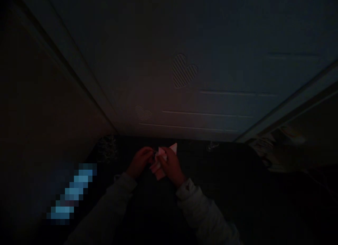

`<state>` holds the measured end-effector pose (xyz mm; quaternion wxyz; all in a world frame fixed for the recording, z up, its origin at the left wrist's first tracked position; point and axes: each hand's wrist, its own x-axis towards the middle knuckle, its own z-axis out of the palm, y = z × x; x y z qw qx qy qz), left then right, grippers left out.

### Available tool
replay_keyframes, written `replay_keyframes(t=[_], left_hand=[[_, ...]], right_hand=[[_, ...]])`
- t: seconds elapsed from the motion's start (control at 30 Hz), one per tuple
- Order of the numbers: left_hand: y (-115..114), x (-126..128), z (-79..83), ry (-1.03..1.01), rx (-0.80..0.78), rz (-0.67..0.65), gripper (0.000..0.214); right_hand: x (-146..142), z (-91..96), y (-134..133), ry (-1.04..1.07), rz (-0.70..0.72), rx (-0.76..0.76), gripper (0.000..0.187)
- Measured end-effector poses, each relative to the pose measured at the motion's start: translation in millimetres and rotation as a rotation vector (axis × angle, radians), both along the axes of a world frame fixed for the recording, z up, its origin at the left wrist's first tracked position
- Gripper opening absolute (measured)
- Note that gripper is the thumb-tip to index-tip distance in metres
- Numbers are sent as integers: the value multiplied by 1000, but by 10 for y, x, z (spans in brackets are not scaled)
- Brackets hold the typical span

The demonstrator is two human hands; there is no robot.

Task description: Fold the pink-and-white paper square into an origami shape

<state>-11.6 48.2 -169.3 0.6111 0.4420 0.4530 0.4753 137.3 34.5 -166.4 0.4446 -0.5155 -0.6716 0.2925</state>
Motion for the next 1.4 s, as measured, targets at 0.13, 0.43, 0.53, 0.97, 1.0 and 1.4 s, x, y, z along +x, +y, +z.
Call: replay_keyframes(t=[0.13,0.43,0.53,0.97,1.0,1.4], left_hand=[[4,-16,-10,-6,-16,-8,18],[-8,-16,8,-13,-16,-111,11],[-17,-15,32,-11,-28,-142,17],[2,3,-32,-79,-34,70,21],[9,3,-34,-83,-33,85,21],[28,-16,-62,-15,12,76,28]], right_hand=[[4,7,-1,-21,-27,19,28],[-13,71,-10,-219,103,117,28],[-13,64,0,-258,74,98,26],[-5,14,19,-98,-102,-54,22],[-7,18,19,-72,-95,-58,22],[4,2,28,-17,-139,143,29]])
